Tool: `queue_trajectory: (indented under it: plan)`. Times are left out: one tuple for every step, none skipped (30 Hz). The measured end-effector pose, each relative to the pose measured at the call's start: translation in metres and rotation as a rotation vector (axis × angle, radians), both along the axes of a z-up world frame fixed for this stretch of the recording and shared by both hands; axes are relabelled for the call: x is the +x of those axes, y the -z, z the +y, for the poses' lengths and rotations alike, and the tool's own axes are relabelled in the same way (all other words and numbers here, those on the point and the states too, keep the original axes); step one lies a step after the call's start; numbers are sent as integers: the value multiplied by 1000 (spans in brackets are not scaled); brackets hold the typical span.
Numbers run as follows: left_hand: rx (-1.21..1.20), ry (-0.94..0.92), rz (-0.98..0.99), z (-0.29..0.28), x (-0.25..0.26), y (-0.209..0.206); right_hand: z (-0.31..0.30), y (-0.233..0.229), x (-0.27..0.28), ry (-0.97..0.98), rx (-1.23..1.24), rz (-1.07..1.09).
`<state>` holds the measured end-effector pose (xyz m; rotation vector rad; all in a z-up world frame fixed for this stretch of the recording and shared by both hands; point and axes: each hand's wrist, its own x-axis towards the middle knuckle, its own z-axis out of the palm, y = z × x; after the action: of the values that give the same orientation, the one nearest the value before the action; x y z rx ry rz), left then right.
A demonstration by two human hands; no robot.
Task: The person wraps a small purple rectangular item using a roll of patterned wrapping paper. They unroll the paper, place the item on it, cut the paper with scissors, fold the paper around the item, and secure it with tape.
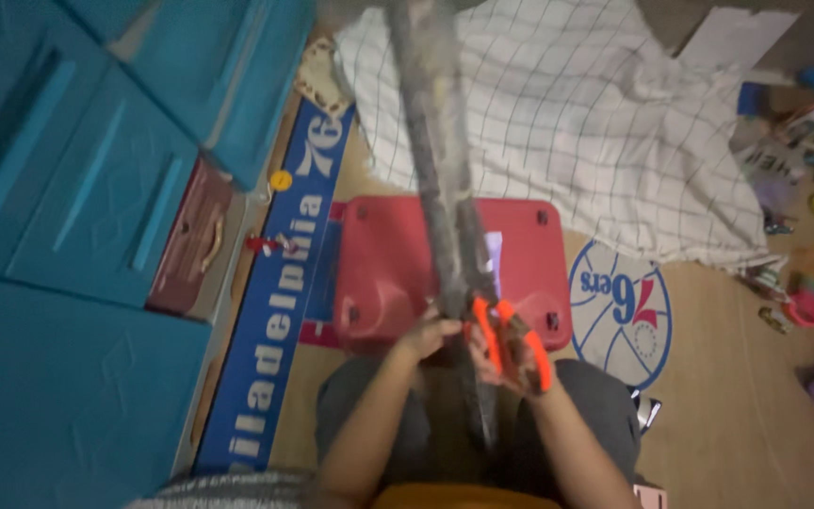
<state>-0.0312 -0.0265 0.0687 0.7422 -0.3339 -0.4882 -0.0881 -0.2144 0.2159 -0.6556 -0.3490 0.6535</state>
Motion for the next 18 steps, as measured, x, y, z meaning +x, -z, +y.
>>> queue_trajectory:
  plan:
    - [12,-69,3,0,0,0,2,4,-1,-29,-10,28]
    - [21,-142,13,-1,0,2,2,8,-1,-63,-23,63]
    - [25,-129,-17,0,2,5,3,12,-2,-42,-34,33]
    - [33,-119,-41,2,1,9,5,15,-5,-26,-42,9]
    - [41,-109,-65,4,0,15,6,18,-7,-9,-50,-14]
    - [62,-104,-67,5,0,23,7,21,-8,-22,-38,-11]
    - [83,-99,-69,5,3,33,7,25,-7,-34,-27,-9]
    - [104,-94,-66,2,2,42,6,27,-7,-47,-16,-2]
    - [134,-92,-37,-2,0,52,3,27,-6,-77,-6,71]
    - [161,-89,-12,-7,1,61,0,27,-2,-107,2,139]
    - [188,-86,14,-9,0,69,-2,25,2,-135,10,208]
    - [195,-92,7,-11,-1,74,-4,21,5,-95,-10,212]
    - [203,-97,0,-13,-2,76,-6,16,10,-54,-31,216]
    - [209,-99,-6,-14,-2,76,-6,11,14,-10,-52,221]
    - [285,-172,-81,-15,4,74,-5,5,18,13,-40,69]
    - [362,-247,-150,-14,10,68,-5,-1,20,34,-27,-76]
    - [439,-320,-219,-13,18,60,-5,-6,16,57,-15,-221]
    - [430,-349,-176,-12,27,49,-6,-8,9,56,-25,-206]
